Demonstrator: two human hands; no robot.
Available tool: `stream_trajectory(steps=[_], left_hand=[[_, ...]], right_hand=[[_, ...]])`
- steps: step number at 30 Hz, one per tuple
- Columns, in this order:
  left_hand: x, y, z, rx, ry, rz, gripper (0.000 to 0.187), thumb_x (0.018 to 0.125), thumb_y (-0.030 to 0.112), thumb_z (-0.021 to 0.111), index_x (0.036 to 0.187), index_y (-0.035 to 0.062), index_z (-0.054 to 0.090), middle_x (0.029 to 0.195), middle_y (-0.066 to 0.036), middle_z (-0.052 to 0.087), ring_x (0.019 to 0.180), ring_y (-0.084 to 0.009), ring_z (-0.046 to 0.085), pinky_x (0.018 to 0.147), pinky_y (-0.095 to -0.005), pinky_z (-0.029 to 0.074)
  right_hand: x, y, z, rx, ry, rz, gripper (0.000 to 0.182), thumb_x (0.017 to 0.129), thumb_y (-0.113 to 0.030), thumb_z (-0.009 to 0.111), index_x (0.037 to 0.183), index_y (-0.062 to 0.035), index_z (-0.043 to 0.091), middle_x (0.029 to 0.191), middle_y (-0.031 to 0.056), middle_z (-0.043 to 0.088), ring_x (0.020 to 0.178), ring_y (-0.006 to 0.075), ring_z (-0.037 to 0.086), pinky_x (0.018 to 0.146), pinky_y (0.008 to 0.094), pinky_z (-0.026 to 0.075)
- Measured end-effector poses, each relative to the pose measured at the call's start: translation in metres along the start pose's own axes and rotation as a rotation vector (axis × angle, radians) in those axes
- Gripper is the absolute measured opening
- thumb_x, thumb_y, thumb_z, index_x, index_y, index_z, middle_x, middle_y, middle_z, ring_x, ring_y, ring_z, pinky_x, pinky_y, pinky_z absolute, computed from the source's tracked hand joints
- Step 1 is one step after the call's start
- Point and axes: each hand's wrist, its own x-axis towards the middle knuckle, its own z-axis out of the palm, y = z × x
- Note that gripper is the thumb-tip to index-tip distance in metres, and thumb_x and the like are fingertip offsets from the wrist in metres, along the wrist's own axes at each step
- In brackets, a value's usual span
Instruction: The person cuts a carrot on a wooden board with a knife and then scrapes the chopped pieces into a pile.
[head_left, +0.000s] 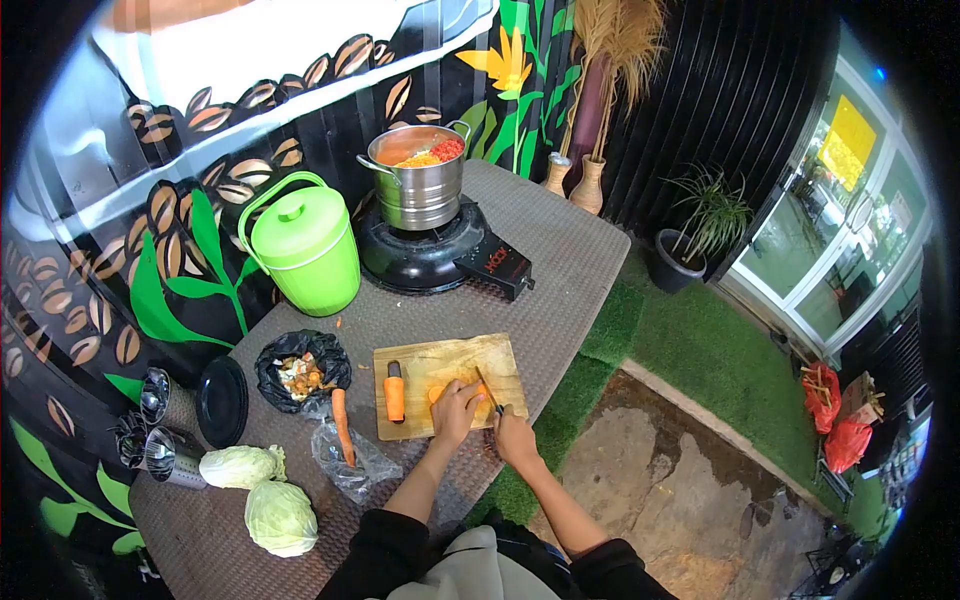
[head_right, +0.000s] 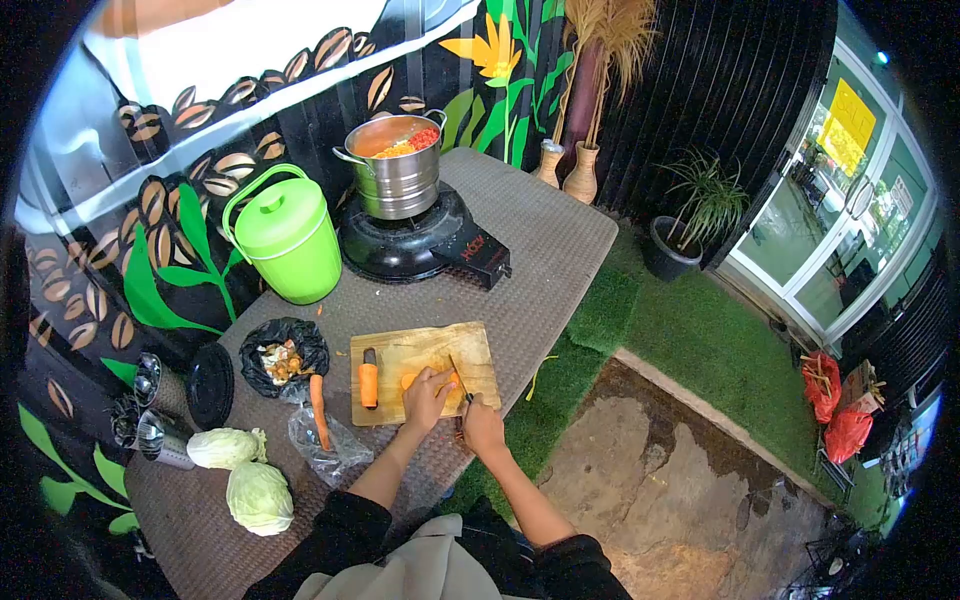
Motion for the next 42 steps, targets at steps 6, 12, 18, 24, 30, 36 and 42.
stream_trajectory(steps=[6,12,18,24,30,36,42], left_hand=[[0.001,-0.001,0.003,0.015,0.033,0.02,0.028,0.085,0.026,0.066,0.11,0.0132,0.066,0.094,-0.006,0.06,0.084,-0.0253,0.062,0.069,-0.0372,0.049],[-0.001,0.003,-0.002,0.048,0.032,0.022,0.029,0.086,0.028,0.064,0.111,0.0117,0.065,0.094,-0.008,0.058,0.088,-0.0281,0.061,0.071,-0.0392,0.05],[-0.006,0.0,0.002,0.016,0.058,0.038,0.031,0.086,0.028,0.064,0.112,0.0121,0.068,0.088,-0.006,0.057,0.081,-0.0251,0.06,0.067,-0.0375,0.049],[-0.008,0.0,0.003,0.012,0.073,0.031,0.028,0.086,0.028,0.065,0.109,0.0121,0.07,0.086,-0.006,0.057,0.078,-0.0237,0.06,0.066,-0.0367,0.049],[-0.007,-0.001,0.003,0.005,0.072,0.025,0.025,0.085,0.026,0.065,0.106,0.0123,0.071,0.085,-0.005,0.057,0.077,-0.0237,0.06,0.065,-0.0369,0.048],[-0.004,-0.006,0.005,-0.011,0.077,0.011,0.025,0.084,0.023,0.067,0.106,0.0117,0.072,0.089,-0.006,0.06,0.079,-0.0242,0.062,0.066,-0.0361,0.049],[-0.004,-0.002,0.002,0.004,0.106,0.002,0.024,0.083,0.022,0.068,0.104,0.0108,0.072,0.088,-0.006,0.061,0.077,-0.0246,0.062,0.066,-0.0361,0.048]], right_hand=[[0.004,0.001,-0.001,0.04,-0.01,-0.013,0.031,0.096,-0.025,0.045,0.097,0.0066,0.049,0.076,0.0293,0.063,0.077,0.0456,0.064,0.07,0.0517,0.052],[0.003,-0.005,-0.004,0.074,-0.051,0.046,0.033,0.096,-0.023,0.045,0.098,0.0092,0.049,0.084,0.0344,0.061,0.083,0.0493,0.061,0.075,0.0541,0.049],[0.0,-0.006,0.006,0.104,0.006,0.071,0.035,0.096,-0.024,0.043,0.099,0.0101,0.05,0.085,0.0354,0.061,0.084,0.0498,0.06,0.076,0.0541,0.048],[0.007,0.0,0.002,0.128,-0.087,0.049,0.036,0.096,-0.023,0.043,0.097,0.0114,0.051,0.085,0.0361,0.061,0.084,0.0502,0.06,0.077,0.0545,0.047],[-0.009,-0.017,0.019,0.099,-0.021,0.164,0.035,0.097,-0.026,0.043,0.1,0.0089,0.049,0.085,0.0332,0.062,0.085,0.0496,0.061,0.076,0.055,0.048],[0.004,-0.014,0.013,0.035,-0.088,0.162,0.035,0.097,-0.028,0.044,0.104,0.0058,0.047,0.089,0.0329,0.062,0.088,0.048,0.062,0.076,0.0537,0.05],[0.013,0.002,0.015,-0.037,-0.129,0.051,0.034,0.096,-0.027,0.045,0.104,0.0058,0.047,0.09,0.0333,0.062,0.088,0.0483,0.062,0.076,0.053,0.05]])
